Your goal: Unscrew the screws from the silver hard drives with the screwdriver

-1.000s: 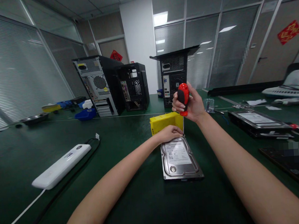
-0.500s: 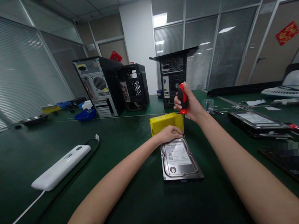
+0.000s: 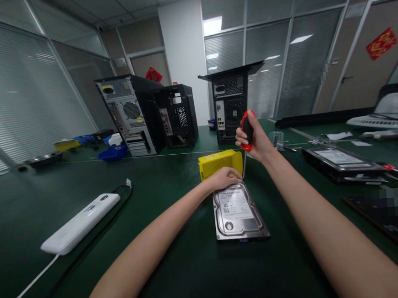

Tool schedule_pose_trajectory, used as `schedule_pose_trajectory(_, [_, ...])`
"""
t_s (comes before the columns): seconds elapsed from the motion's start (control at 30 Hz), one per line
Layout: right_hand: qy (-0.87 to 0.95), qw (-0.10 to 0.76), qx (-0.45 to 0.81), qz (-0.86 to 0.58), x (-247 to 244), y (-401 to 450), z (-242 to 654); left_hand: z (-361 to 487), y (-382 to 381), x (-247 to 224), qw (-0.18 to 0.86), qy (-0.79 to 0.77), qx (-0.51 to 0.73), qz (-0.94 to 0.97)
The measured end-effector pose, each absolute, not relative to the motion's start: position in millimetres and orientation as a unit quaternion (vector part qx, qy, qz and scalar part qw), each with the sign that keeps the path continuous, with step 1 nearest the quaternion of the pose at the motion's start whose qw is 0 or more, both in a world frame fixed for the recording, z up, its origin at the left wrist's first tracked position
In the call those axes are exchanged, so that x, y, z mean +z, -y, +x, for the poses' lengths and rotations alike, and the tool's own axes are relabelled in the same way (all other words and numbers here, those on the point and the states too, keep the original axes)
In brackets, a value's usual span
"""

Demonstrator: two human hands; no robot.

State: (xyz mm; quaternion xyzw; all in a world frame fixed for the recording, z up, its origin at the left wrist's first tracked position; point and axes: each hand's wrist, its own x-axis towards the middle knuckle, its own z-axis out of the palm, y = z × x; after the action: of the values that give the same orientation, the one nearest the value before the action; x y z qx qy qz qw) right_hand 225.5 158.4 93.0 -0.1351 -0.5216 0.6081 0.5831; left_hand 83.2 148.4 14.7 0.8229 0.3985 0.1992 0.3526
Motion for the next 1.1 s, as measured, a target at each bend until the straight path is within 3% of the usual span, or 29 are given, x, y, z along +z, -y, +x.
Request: schedule_pose_trajectory(1.1, [0.595, 0.494, 0.625, -0.108, 94.6, -150.5, 215.7, 83.7, -150.9, 13.2, 0.344, -0.396, 0.144, 0.839])
